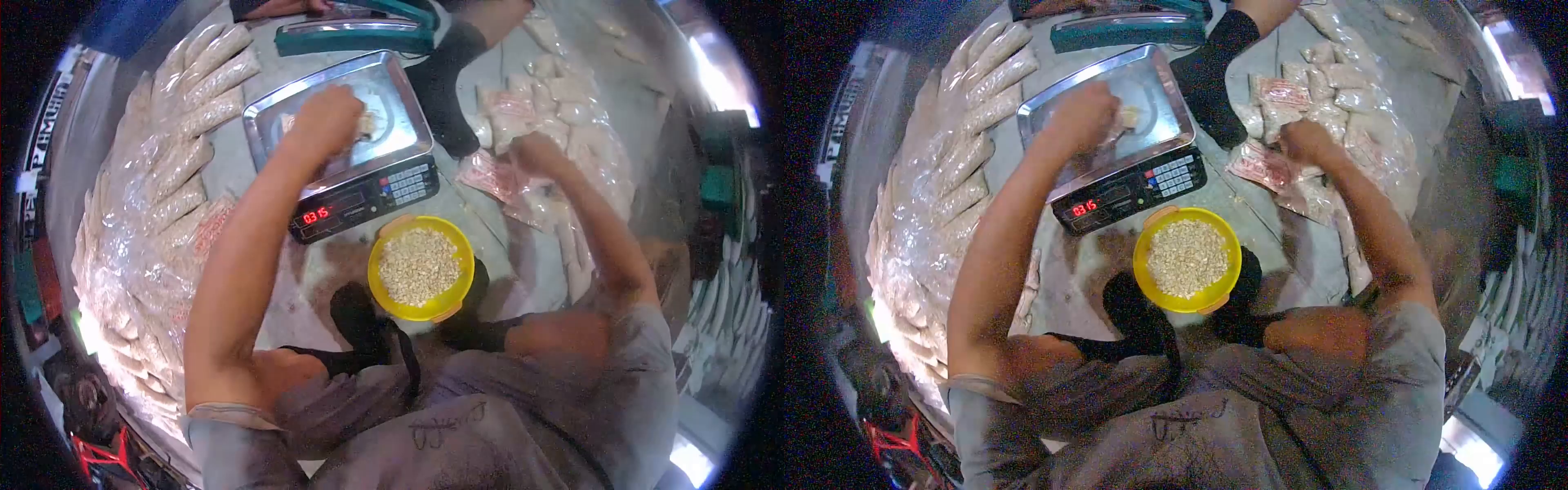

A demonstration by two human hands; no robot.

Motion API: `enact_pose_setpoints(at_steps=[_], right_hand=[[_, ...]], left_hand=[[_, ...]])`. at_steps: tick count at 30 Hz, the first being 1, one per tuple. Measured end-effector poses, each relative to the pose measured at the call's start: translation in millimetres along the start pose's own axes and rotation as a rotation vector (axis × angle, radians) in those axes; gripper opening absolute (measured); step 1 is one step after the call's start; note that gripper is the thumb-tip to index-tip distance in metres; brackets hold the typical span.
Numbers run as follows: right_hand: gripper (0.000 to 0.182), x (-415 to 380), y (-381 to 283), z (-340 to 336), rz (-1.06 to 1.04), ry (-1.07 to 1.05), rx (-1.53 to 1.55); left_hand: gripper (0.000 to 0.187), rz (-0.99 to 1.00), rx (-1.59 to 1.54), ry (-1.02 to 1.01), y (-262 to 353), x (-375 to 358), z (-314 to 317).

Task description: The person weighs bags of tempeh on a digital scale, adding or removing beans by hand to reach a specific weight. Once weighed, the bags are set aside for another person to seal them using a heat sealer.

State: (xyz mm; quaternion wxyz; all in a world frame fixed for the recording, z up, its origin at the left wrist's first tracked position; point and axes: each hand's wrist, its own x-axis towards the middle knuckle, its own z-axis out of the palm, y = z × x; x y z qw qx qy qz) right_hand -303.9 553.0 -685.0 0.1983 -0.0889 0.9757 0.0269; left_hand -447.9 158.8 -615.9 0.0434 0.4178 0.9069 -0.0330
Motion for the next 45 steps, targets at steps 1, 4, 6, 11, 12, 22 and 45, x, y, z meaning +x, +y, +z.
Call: enact_pose_setpoints(at_steps=[1,4,6,11,12,22,45], right_hand=[[0.023,-6.2,30.2,9.2,0.048,0.018,-0.016],[0.022,-20.6,87.3,14.6,0.201,-0.033,-0.050],[0.024,-20.4,147.5,72.2,0.337,0.067,0.315],[0.058,-26.7,104.6,38.5,-0.034,-0.146,-0.388],[0.051,-25.4,110.6,46.3,-0.005,-0.140,-0.360],[0.028,-34.6,150.6,75.7,0.175,0.080,-0.054],[0.038,-86.3,187.5,57.4,0.583,0.220,0.038]], left_hand=[[0.018,0.013,0.000,0.004,-10.3,-2.0,-3.9],[0.016,-0.055,-0.180,0.040,-49.1,-15.3,-42.7],[0.019,-0.105,-0.332,0.003,-77.3,-42.1,-75.9],[0.027,-0.401,-0.518,0.015,-145.7,-104.5,-85.9],[0.027,-0.463,-0.636,0.022,-155.9,-114.3,-84.7],[0.016,-0.809,-1.016,0.265,-222.0,-192.4,-49.4],[0.033,-1.451,-0.773,0.222,-273.2,-306.1,110.8]])
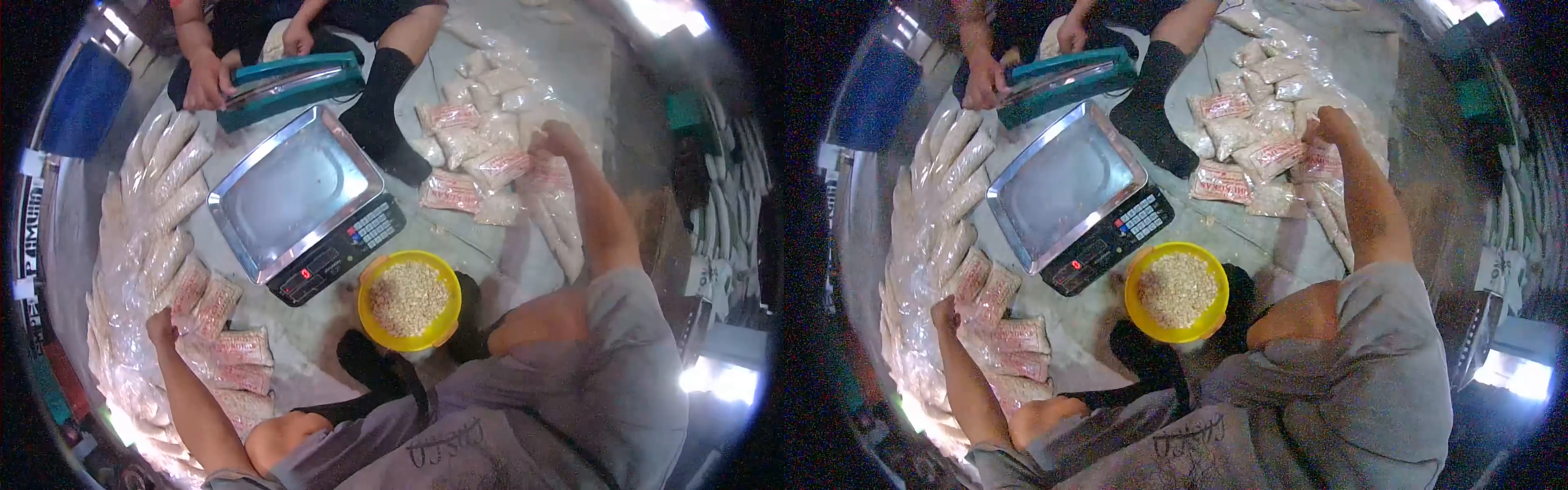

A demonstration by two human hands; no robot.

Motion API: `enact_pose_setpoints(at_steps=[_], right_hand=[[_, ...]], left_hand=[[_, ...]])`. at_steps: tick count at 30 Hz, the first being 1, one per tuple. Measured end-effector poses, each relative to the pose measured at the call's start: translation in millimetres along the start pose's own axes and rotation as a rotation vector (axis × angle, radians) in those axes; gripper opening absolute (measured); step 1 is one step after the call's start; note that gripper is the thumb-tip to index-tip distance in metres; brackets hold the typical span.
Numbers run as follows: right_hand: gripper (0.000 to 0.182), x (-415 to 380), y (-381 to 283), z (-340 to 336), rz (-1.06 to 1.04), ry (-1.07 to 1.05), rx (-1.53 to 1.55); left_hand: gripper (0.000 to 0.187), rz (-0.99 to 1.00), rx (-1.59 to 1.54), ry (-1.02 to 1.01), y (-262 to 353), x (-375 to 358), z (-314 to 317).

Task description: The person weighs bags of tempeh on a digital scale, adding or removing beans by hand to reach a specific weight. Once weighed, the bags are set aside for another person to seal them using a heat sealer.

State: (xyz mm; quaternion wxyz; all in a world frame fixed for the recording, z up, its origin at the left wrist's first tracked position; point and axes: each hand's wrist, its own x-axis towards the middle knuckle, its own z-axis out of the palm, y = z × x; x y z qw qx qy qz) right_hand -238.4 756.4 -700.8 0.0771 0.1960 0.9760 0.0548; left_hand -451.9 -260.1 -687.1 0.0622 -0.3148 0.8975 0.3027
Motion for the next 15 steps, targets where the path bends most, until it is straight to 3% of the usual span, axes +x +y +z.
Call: enact_pose_setpoints(at_steps=[2,5,8,9,11,12,14,15], right_hand=[[0.041,-5.0,8.8,-0.3,0.129,-0.047,-0.003],[0.040,-13.6,8.1,-2.2,0.163,-0.082,-0.054],[0.042,-14.3,2.2,-7.3,0.213,-0.099,-0.019],[0.042,2.7,13.2,18.5,0.207,-0.100,-0.012],[0.042,46.8,50.6,89.7,0.191,0.175,0.575],[0.042,49.0,30.2,74.1,0.191,0.175,0.580],[0.038,54.3,-41.1,18.6,-0.133,0.166,0.167],[0.038,68.8,-48.1,27.6,-0.137,0.170,0.176]], left_hand=[[0.036,-0.003,-0.019,0.061,9.6,-3.9,0.1],[0.054,0.048,0.141,0.105,1.5,8.4,-3.5],[0.063,0.067,0.268,0.172,-2.1,12.6,-7.3],[0.063,0.064,0.271,0.180,-1.2,9.9,-7.0],[0.075,0.047,0.583,0.540,10.9,-1.1,3.2],[0.075,0.047,0.584,0.545,20.2,-8.7,6.1],[0.082,-0.017,0.478,0.525,37.5,-23.3,4.7],[0.082,-0.017,0.479,0.537,37.9,-21.9,3.6]])
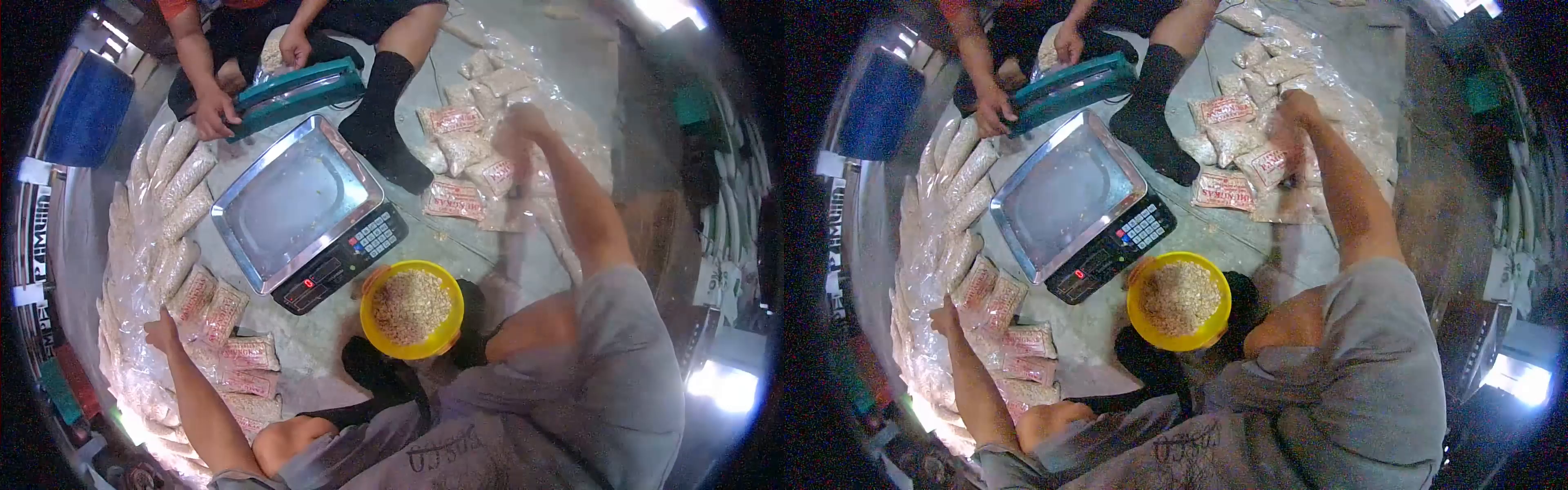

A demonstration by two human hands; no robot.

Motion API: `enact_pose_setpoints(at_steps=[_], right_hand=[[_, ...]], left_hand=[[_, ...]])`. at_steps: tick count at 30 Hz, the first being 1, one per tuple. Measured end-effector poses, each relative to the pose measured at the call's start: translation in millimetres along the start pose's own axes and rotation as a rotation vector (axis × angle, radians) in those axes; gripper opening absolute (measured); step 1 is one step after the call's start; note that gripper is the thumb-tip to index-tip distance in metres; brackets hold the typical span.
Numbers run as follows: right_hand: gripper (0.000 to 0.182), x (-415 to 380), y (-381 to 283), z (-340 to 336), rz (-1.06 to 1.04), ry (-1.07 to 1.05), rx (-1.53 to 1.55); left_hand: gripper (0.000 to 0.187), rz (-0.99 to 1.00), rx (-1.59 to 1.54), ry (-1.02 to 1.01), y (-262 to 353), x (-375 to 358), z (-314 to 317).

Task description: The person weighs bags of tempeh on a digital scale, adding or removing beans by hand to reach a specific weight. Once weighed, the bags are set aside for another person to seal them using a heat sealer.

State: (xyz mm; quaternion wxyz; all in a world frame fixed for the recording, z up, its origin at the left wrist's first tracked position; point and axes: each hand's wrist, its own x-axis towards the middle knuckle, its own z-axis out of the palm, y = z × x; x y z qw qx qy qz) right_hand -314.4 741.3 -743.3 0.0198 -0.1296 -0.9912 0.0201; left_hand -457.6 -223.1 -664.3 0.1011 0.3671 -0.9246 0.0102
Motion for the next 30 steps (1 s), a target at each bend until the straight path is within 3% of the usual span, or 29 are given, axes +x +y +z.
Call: enact_pose_setpoints(at_steps=[2,3,5,6,7,9,13,17,20,21,23,27,29,30], right_hand=[[0.035,34.0,-10.6,29.3,-0.032,-0.277,0.110],[0.035,43.6,-16.9,38.7,-0.041,-0.272,0.122],[0.038,64.6,-32.0,59.8,-0.001,-0.453,-0.100],[0.044,71.5,-17.9,101.8,0.086,-0.298,-0.067],[0.044,70.0,-34.4,86.8,0.065,-0.298,-0.059],[0.051,45.8,-79.5,32.6,0.227,-0.213,0.053],[0.054,44.1,-61.0,56.8,0.184,-0.148,-0.134],[0.048,50.5,-19.8,87.1,0.134,-0.244,-0.077],[0.023,52.5,-9.7,87.7,-0.300,-0.398,-0.671],[0.023,54.3,-2.5,97.3,-0.299,-0.395,-0.672],[0.033,56.0,6.6,115.4,0.108,-0.176,-0.144],[0.039,44.0,-47.0,58.1,0.199,-0.108,-0.032],[0.047,43.1,-47.3,55.6,0.424,-0.199,0.485],[0.047,47.4,-40.3,65.5,0.435,-0.192,0.481]], left_hand=[[0.083,0.165,0.001,0.029,-0.4,2.1,4.9],[0.083,0.160,0.006,0.043,1.4,1.4,2.4],[0.082,0.242,0.012,0.044,5.6,-8.6,-2.1],[0.079,0.232,-0.010,0.052,15.1,-23.2,-17.4],[0.079,0.215,-0.001,0.062,20.3,-30.4,-25.2],[0.076,0.226,-0.021,0.087,22.5,-39.6,-37.6],[0.074,0.168,-0.028,0.080,22.6,-47.9,-44.3],[0.072,0.179,-0.028,0.051,24.6,-50.5,-39.7],[0.072,0.176,-0.072,0.042,31.2,-52.1,-36.7],[0.072,0.175,-0.074,0.043,37.4,-54.6,-40.2],[0.072,0.148,-0.067,-0.017,48.9,-58.6,-46.2],[0.071,0.194,-0.084,-0.019,59.0,-58.8,-46.2],[0.070,0.252,-0.074,-0.023,55.9,-56.4,-45.2],[0.070,0.285,-0.056,-0.014,51.8,-52.0,-40.8]])
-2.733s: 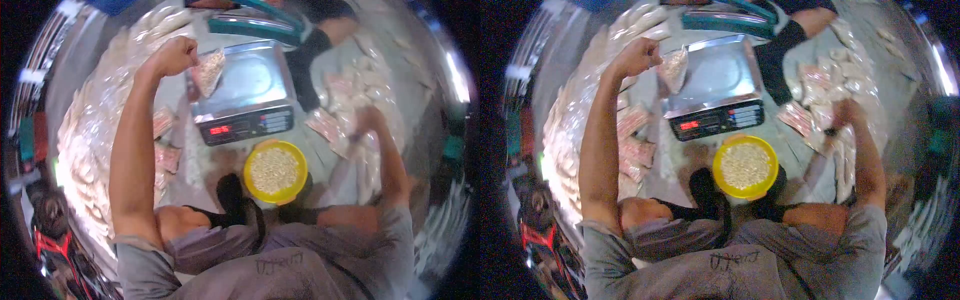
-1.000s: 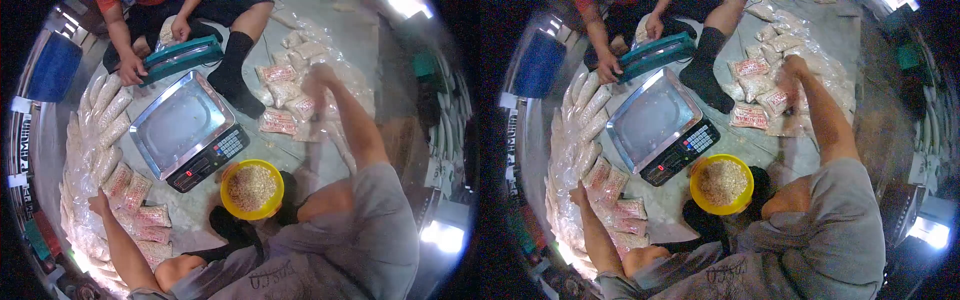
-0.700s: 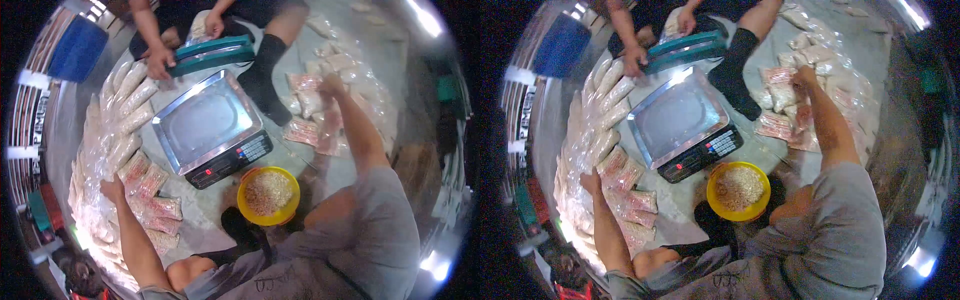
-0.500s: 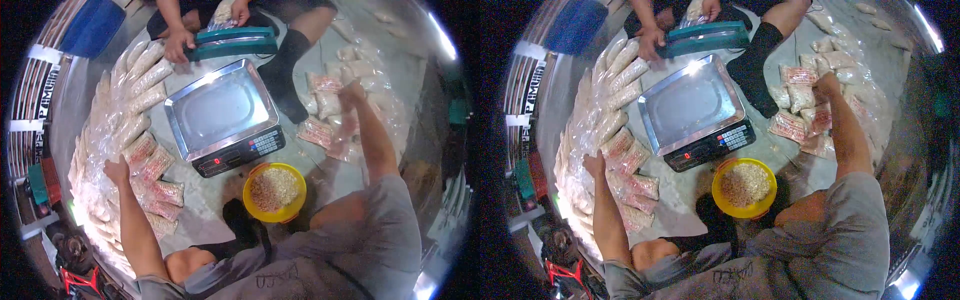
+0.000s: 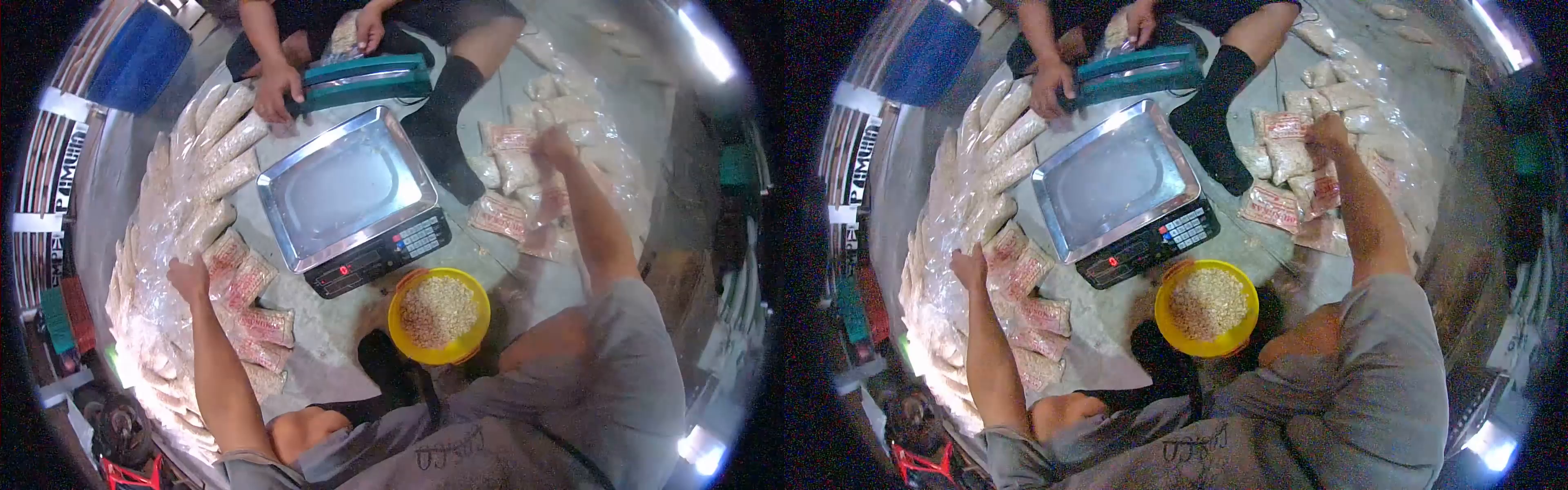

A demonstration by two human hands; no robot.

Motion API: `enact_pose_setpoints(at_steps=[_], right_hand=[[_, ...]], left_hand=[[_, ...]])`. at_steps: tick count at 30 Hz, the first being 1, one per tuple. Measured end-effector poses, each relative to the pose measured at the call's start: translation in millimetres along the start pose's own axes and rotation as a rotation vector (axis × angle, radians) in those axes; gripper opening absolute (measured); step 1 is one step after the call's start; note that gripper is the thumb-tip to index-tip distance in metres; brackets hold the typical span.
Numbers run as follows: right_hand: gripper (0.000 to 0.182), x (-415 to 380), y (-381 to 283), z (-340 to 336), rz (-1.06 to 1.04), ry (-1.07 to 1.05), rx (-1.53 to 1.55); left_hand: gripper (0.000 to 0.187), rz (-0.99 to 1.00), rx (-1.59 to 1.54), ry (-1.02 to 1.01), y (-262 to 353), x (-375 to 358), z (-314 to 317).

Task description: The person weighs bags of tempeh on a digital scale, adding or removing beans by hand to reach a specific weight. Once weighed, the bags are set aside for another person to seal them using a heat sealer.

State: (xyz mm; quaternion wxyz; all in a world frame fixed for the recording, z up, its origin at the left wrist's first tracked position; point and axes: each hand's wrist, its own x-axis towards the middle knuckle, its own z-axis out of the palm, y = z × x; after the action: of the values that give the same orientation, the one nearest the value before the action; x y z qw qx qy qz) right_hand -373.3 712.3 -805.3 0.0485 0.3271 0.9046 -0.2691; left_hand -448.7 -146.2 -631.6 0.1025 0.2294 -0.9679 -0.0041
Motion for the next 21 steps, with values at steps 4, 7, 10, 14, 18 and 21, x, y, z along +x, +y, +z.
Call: enact_pose_setpoints(at_steps=[4,7,10,14,18,21], right_hand=[[0.045,9.3,-12.6,15.7,-0.112,0.033,-0.354],[0.041,-6.6,-31.4,16.6,-0.175,0.134,-0.415],[0.038,9.0,-12.3,18.7,-0.262,0.081,-0.473],[0.028,33.9,36.7,5.7,-0.310,0.091,0.084],[0.015,-43.8,-46.9,-33.0,-0.276,0.193,0.684],[0.016,-72.7,-97.1,-67.0,-0.103,0.076,0.990]], left_hand=[[0.069,-0.025,-0.020,0.018,-6.5,-2.5,-0.3],[0.068,-0.032,-0.020,0.009,-13.9,-3.3,0.1],[0.067,0.011,-0.010,-0.010,-26.3,-0.8,6.1],[0.066,-0.005,-0.034,-0.006,-24.0,-1.9,3.9],[0.066,0.019,-0.095,-0.002,-15.7,-3.0,-1.3],[0.064,0.106,-0.115,0.070,-14.7,5.1,5.1]])
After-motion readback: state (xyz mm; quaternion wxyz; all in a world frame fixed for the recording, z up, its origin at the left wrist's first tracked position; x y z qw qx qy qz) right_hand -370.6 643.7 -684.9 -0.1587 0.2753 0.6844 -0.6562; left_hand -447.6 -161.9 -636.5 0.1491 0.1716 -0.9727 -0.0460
